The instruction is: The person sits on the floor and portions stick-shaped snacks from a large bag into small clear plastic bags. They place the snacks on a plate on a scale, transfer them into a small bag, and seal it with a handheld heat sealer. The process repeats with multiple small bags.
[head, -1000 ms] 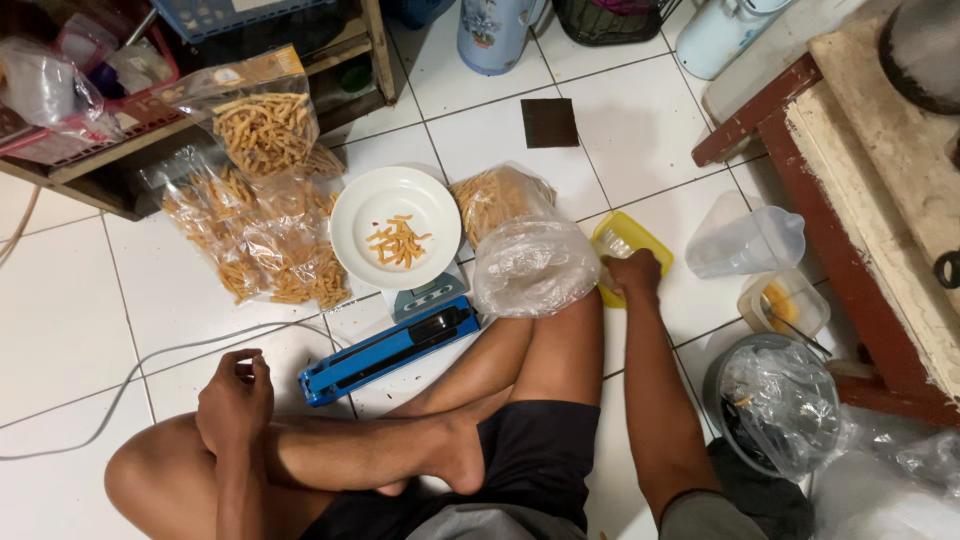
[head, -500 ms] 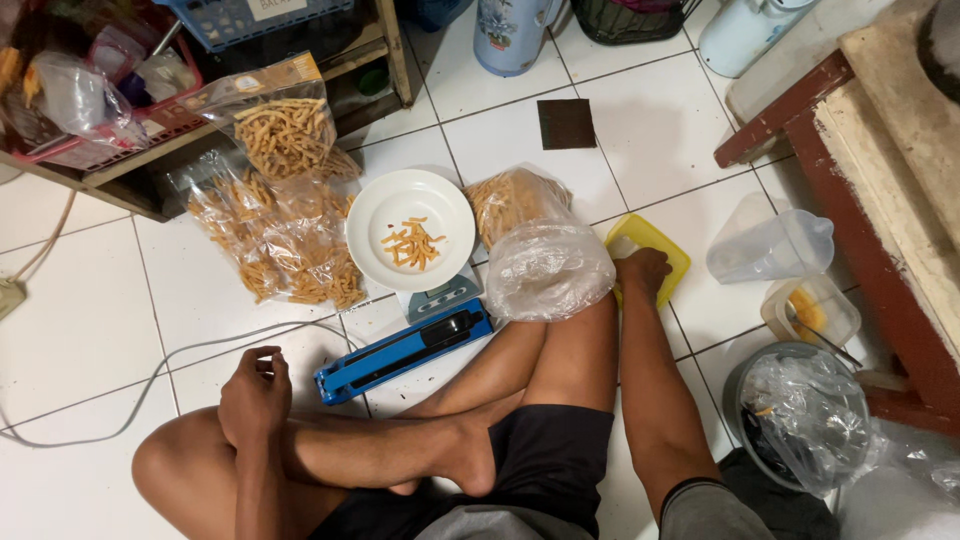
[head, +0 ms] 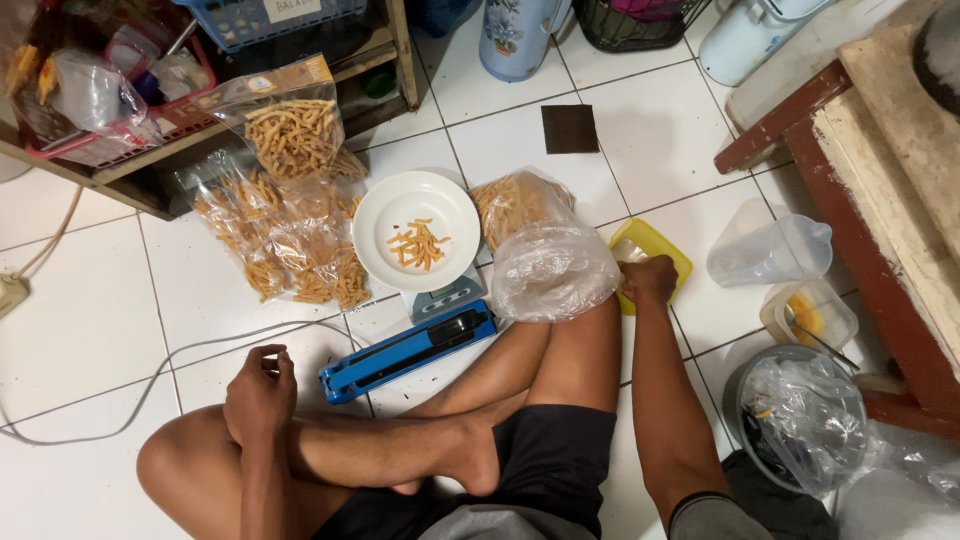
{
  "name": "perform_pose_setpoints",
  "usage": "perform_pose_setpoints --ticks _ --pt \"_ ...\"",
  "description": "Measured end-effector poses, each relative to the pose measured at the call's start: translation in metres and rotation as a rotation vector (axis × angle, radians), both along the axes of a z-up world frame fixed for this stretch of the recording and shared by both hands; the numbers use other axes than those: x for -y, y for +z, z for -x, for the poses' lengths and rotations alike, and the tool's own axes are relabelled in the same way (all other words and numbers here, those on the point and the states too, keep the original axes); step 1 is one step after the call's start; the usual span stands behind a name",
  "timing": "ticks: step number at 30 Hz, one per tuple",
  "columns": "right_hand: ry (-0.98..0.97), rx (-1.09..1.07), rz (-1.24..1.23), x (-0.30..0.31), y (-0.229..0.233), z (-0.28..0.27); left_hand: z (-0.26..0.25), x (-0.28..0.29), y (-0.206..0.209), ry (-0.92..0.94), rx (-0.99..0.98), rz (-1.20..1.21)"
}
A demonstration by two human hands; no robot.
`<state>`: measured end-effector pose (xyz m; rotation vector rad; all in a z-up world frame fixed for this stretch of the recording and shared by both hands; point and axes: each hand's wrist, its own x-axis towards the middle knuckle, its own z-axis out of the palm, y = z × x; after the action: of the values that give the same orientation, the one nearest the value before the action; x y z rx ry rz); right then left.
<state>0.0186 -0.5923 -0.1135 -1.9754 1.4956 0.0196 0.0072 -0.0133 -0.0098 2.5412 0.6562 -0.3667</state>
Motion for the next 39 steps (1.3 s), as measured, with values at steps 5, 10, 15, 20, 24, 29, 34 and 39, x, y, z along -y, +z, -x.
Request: perform_pose_setpoints --ticks 5,10,15,20,24,29,34,39 --pt "-0.180 0.244 -0.208 -0.003 0.010 0.001 -0.001 -0.002 -0.004 -0.005 0.014 -0.001" --pt "-0.012 0.045 0.040 0.006 0.009 0.007 0.001 -0.004 -0.006 -0.009 0.010 -0.001" --pt "0.311 -0.167 0.119 0.006 0.008 0.003 0.005 -0.008 -0.011 -0.099 0.109 -0.008" --pt "0.271 -0.137 0.093 0.028 -0.045 0.004 0.007 -0.009 -0.009 -0.090 0.106 -0.015" --pt "0.237 -0.111 0.103 0.032 -0.049 0.007 0.009 -0.010 -0.012 -0.094 0.131 -0.009" --pt "0.238 -0.122 0.052 -0.010 0.015 0.010 0.004 -0.007 -0.010 -0.103 0.123 -0.010" --pt "0.250 -0.148 0.029 0.009 -0.021 0.010 0.006 -0.009 -0.012 -0.088 0.122 -0.010" --pt "0.196 -0.098 -0.035 -0.003 -0.010 0.012 0.007 -0.010 -0.011 -0.080 0.119 0.007"
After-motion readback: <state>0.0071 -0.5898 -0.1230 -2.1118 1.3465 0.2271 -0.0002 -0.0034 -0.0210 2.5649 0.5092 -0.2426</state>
